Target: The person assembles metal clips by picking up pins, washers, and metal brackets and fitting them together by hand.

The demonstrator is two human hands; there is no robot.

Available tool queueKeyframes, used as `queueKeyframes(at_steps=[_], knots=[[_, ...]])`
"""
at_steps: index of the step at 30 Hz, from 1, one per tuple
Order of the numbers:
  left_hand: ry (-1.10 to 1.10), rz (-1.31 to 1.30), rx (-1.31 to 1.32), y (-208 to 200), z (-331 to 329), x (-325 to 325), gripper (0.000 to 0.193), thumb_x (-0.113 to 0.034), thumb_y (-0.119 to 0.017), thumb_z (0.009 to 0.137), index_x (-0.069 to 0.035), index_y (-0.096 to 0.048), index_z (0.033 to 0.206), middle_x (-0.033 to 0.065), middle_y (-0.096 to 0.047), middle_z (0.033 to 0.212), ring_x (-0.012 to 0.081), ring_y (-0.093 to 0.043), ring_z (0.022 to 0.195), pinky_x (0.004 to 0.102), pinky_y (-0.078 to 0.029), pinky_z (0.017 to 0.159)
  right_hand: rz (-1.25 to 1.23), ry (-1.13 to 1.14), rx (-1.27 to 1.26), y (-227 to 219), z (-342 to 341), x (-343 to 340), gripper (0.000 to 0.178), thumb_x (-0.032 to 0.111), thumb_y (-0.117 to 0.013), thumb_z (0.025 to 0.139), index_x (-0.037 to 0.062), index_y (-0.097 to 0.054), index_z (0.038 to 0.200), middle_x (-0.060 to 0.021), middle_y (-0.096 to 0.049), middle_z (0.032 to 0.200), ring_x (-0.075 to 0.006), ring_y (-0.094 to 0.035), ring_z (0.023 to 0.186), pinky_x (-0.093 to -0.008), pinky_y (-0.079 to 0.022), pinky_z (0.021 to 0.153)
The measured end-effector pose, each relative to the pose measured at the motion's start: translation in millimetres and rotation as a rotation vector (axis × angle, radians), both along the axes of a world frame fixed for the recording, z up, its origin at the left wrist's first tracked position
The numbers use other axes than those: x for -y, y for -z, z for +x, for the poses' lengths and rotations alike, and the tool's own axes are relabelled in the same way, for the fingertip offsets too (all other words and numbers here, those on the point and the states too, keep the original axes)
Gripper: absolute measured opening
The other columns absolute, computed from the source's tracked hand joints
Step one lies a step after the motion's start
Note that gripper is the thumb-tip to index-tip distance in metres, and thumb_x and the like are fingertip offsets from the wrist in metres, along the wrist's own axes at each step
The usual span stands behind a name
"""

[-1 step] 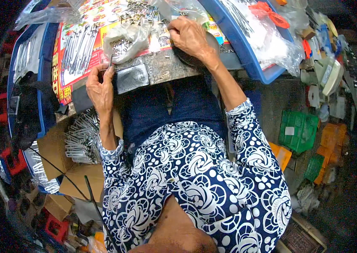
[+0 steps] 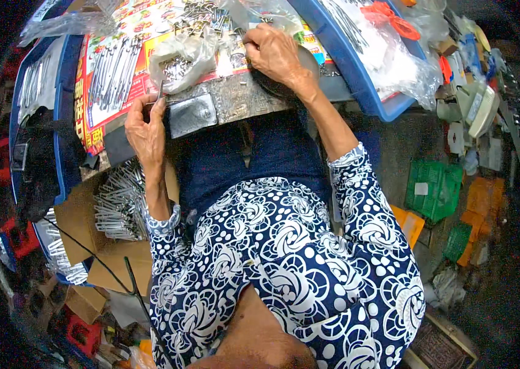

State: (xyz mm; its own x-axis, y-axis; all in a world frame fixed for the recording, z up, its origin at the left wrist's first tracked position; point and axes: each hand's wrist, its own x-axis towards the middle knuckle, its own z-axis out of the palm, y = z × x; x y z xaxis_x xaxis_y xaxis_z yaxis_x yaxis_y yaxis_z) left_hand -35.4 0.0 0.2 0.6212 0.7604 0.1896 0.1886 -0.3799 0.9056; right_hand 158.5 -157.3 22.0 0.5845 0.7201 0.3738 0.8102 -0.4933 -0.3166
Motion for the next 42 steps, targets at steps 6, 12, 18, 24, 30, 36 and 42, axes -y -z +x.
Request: queueKeyframes(at_steps=[6,12,18,24,30,36,42], knots=[[0.029,0.029,-0.018,1.0,-2.4,-4.3,0.011,-0.011,-0.060,0.073,-0.004,-0.057,0.081,0.0099,-0.057,0.070,0.0229,-0.052,0.065,0.0326,-0.040,0.060,0.002,-0.002,0.108,7.2,-2.3,-11.7,0.011,0.012,-0.054,0.070,0.0041,-0.061,0.073,-0.0109,-0.053,0.071,-0.0295,-0.054,0.069,-0.0388,-0.044,0.063],[0.079,-0.071,-0.013,-2.9,-5.8,-8.8,0.010,-0.008,-0.060,0.073,-0.004,-0.057,0.081,0.0080,-0.056,0.069,0.0182,-0.054,0.063,0.0298,-0.041,0.058,-0.025,0.015,0.109,17.8,1.3,-15.0,0.012,0.014,-0.055,0.071,0.0042,-0.060,0.076,-0.0105,-0.053,0.070,-0.0288,-0.054,0.070,-0.0375,-0.043,0.062],[0.093,-0.193,0.081,3.1,-6.8,-13.0,0.012,-0.003,-0.060,0.071,-0.002,-0.058,0.082,0.0071,-0.058,0.070,0.0134,-0.054,0.061,0.0250,-0.043,0.059,-0.012,0.028,0.160,24.7,1.1,-21.9,0.011,0.014,-0.057,0.071,0.0049,-0.059,0.077,-0.0095,-0.056,0.071,-0.0277,-0.056,0.071,-0.0355,-0.043,0.061],[0.046,-0.235,0.089,1.2,-4.2,-11.4,0.013,-0.006,-0.059,0.070,-0.001,-0.059,0.082,0.0069,-0.059,0.066,0.0121,-0.055,0.058,0.0245,-0.043,0.057,-0.080,-0.044,0.284,23.5,4.4,-24.2,0.009,0.011,-0.056,0.071,0.0032,-0.052,0.069,-0.0116,-0.054,0.069,-0.0305,-0.054,0.067,-0.0386,-0.042,0.057],[0.001,-0.095,0.057,6.6,-4.5,-5.7,0.015,-0.010,-0.058,0.070,-0.003,-0.059,0.083,0.0096,-0.060,0.067,0.0185,-0.057,0.059,0.0298,-0.044,0.058,-0.060,-0.115,0.300,22.4,3.8,-26.3,0.015,0.014,-0.055,0.068,0.0016,-0.048,0.065,-0.0156,-0.051,0.062,-0.0346,-0.052,0.062,-0.0417,-0.041,0.054],[-0.037,0.023,-0.031,5.5,-2.1,-1.9,0.014,-0.011,-0.057,0.071,-0.003,-0.059,0.083,0.0093,-0.059,0.066,0.0192,-0.057,0.059,0.0311,-0.044,0.059,-0.036,-0.078,0.246,21.3,-0.2,-26.2,0.015,0.018,-0.054,0.067,0.0023,-0.052,0.066,-0.0162,-0.054,0.061,-0.0340,-0.054,0.060,-0.0413,-0.042,0.053],[-0.026,0.062,0.019,10.9,3.0,-0.1,0.014,-0.010,-0.057,0.072,-0.003,-0.059,0.084,0.0106,-0.059,0.072,0.0220,-0.056,0.066,0.0326,-0.044,0.063,0.069,-0.063,0.154,6.5,-8.2,-21.5,0.013,0.015,-0.052,0.068,0.0015,-0.052,0.069,-0.0161,-0.056,0.062,-0.0321,-0.056,0.058,-0.0396,-0.043,0.054]])
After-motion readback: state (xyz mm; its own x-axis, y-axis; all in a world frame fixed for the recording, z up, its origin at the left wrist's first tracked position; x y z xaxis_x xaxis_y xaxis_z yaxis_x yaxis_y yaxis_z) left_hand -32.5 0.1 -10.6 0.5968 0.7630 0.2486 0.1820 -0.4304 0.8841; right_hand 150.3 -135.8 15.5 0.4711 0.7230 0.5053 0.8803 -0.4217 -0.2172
